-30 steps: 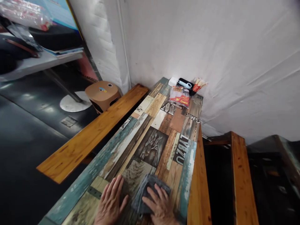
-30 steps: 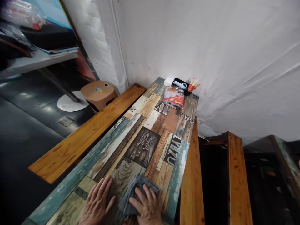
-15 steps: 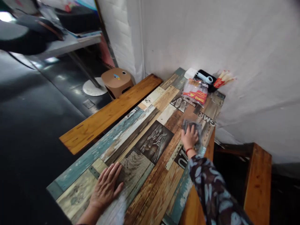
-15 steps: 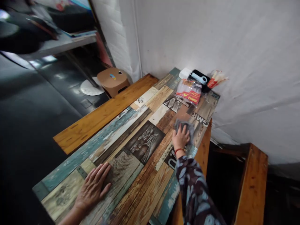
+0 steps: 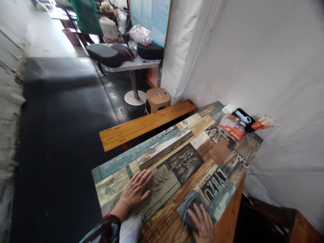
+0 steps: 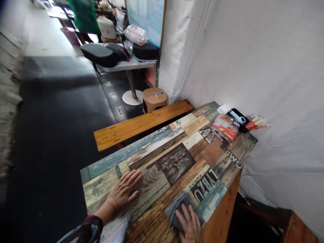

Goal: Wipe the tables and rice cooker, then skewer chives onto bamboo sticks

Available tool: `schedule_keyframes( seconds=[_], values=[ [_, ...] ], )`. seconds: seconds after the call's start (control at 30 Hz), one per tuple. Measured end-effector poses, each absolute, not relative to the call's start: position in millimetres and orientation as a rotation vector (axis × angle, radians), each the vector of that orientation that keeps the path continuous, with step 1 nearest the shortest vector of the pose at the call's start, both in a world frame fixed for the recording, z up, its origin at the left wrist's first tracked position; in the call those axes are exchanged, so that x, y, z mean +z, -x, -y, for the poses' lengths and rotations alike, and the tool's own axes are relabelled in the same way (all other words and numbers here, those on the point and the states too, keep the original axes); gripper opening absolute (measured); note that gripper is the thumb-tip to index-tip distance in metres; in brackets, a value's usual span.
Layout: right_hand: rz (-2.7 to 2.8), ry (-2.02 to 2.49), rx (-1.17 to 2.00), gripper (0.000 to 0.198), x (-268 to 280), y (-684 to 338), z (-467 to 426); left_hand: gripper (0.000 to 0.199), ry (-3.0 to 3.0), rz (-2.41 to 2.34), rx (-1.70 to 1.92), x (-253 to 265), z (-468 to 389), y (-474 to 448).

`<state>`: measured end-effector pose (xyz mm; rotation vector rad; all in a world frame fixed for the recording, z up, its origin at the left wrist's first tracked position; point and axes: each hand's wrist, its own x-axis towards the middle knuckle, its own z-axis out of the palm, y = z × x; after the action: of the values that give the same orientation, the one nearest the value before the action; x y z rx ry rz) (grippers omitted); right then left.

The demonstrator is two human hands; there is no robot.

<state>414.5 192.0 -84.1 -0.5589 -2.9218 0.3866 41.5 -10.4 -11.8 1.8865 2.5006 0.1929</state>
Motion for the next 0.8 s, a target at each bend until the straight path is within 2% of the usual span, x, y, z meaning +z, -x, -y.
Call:
schedule_keyframes(
  seconds=[0.13, 0.23, 0.37, 0.5, 0.67, 0.8],
  values=[
    [2.900, 0.916, 0.267, 0.059, -81.4, -334.9, -295.8, 0.066, -1.875, -2.504, 0.088, -8.7, 12.1, -41.4],
    [2.935, 0.899, 0.236, 0.050, -85.3, -252.4, -369.4, 0.067, -1.848, -2.494, 0.049, -2.0, 12.4, -40.0],
    [2.988, 0.790, 0.287, 0.050, -90.5, -150.5, -456.6, 0.065, -1.770, -2.533, 0.023, 0.1, 2.5, -57.3],
    [3.000, 0.728, 0.348, 0.051, -88.9, -74.0, -519.4, 0.063, -1.310, -2.932, -0.096, -16.8, -28.2, -103.6],
    [2.961, 0.660, 0.390, 0.054, -79.7, 1.3, -539.8, 0.064, -0.986, -3.006, -0.159, -24.9, -55.8, -133.9],
    [3.027, 0.142, 0.535, 0.042, -66.3, 41.3, -469.9, 0.063, -0.888, -2.961, -0.160, -16.4, -55.6, -131.7]
  ],
)
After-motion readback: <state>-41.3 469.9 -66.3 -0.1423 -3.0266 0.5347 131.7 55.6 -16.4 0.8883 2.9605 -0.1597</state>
